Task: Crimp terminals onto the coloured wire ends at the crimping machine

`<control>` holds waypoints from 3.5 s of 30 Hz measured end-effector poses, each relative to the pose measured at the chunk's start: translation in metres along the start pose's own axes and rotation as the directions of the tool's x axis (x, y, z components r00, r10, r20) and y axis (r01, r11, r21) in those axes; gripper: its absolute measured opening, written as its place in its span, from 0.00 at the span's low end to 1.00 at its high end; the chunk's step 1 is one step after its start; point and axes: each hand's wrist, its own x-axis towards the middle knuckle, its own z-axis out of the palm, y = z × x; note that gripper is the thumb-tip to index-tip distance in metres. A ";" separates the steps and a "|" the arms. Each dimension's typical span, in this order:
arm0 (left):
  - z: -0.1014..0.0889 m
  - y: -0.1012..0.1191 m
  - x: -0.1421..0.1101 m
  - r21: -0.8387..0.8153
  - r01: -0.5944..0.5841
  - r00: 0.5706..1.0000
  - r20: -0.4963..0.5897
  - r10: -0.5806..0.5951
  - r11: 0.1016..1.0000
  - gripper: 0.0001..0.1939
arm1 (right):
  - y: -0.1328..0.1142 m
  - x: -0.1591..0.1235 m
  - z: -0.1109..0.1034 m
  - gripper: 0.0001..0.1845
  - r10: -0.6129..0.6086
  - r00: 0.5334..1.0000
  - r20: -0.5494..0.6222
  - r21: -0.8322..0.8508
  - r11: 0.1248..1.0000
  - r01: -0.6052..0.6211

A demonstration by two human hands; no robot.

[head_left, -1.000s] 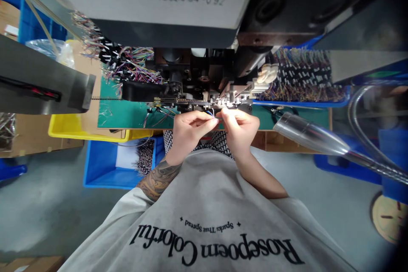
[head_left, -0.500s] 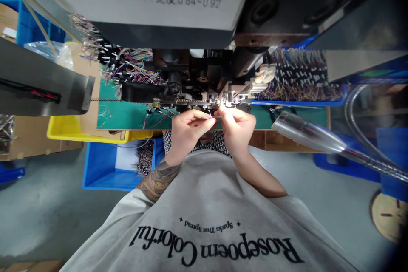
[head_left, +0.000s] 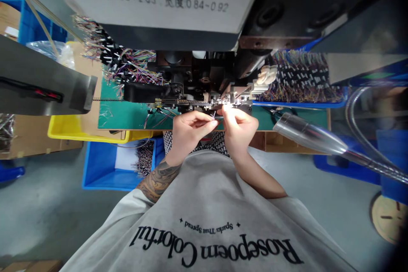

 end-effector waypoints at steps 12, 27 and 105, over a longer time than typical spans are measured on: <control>-0.001 -0.004 0.001 0.001 0.028 0.999 -0.024 -0.028 1.000 0.08 | 0.004 0.003 0.001 0.17 0.123 0.983 0.135 0.013 0.992 -0.126; 0.001 -0.006 0.002 -0.048 0.040 0.998 -0.046 -0.042 0.998 0.10 | 0.008 0.003 -0.001 0.19 0.115 0.979 0.167 0.039 0.992 -0.123; 0.002 -0.003 0.005 0.005 0.071 0.997 -0.020 -0.071 0.997 0.10 | 0.009 0.005 -0.005 0.15 0.106 0.975 0.193 0.048 0.992 -0.117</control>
